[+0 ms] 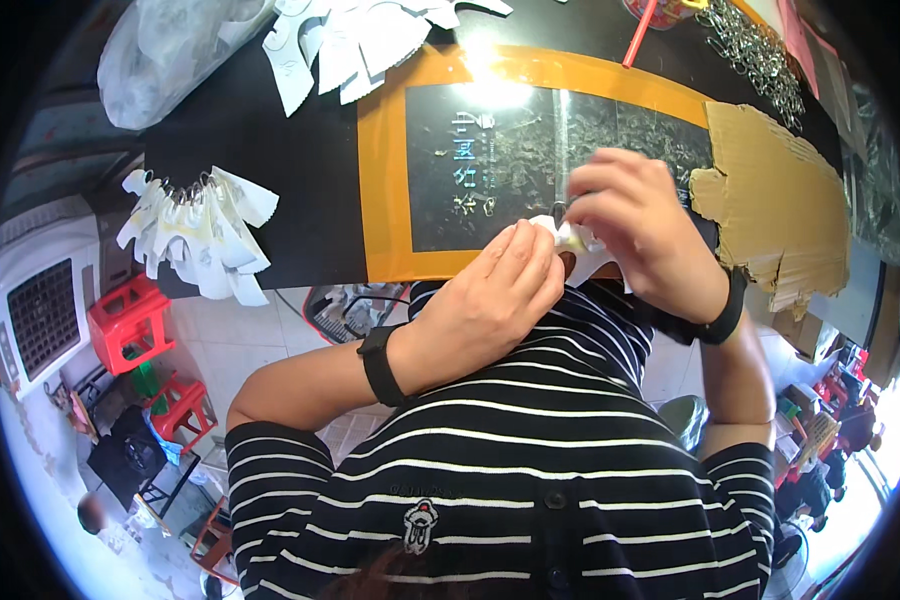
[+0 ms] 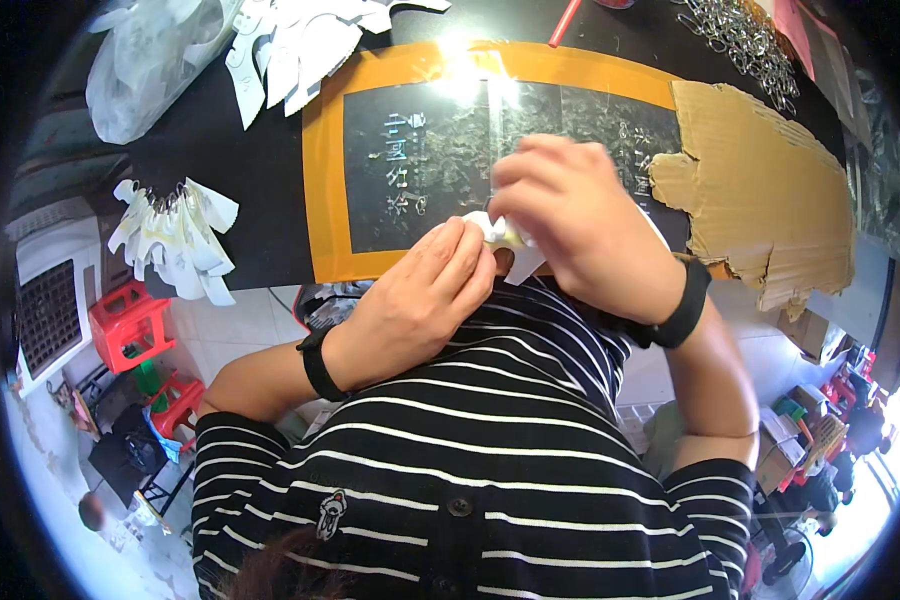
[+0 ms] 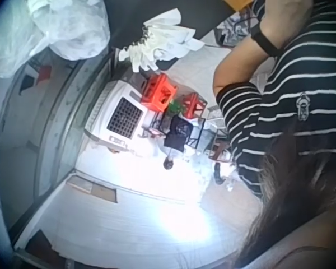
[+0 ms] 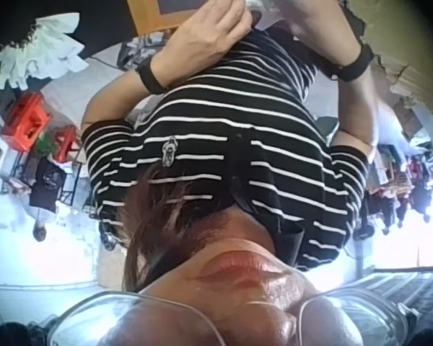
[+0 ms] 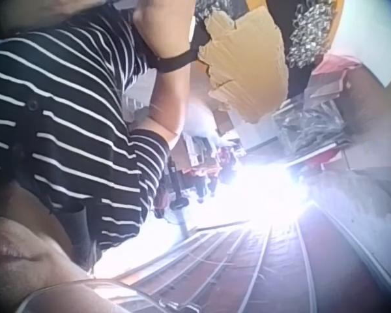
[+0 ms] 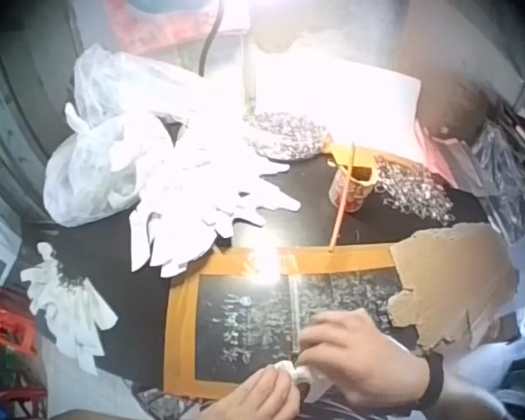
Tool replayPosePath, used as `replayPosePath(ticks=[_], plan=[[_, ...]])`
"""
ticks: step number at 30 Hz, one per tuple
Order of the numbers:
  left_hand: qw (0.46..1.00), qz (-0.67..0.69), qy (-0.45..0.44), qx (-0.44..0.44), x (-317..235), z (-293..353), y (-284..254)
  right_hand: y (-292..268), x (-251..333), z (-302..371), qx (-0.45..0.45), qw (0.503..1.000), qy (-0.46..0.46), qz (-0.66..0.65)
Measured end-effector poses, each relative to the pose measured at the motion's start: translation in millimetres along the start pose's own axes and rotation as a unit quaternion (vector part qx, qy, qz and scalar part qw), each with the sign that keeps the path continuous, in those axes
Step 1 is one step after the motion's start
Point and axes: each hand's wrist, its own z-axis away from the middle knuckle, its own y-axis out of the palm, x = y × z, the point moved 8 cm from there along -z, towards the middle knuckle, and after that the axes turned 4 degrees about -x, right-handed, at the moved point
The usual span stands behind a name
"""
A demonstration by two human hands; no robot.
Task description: Assembling metal rings or eyelets onto white shoe upper components by hand.
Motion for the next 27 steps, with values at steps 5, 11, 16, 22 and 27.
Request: replayPosePath(ticks=[5,11,16,22,27], plan=[[0.991,0.113,-0.058,-0.049,10,-1,-8,-6,-16,23,-0.142,0.973,0.168,-0.066],[0.999,0.034,-0.024,-0.019,6,-3,-7,5,-15,29,-0.157,0.969,0.187,-0.038],[1.0,-0.014,-0.001,0.004,1,-8,-5,9,-16,31,-0.152,0.966,0.208,-0.009],[0.999,-0.029,-0.01,0.012,-2,-7,-1,18,-12,24,-0.128,0.963,0.233,0.044],[0.999,-0.013,-0.03,0.002,-2,-4,2,18,-8,22,-0.135,0.96,0.233,0.081]])
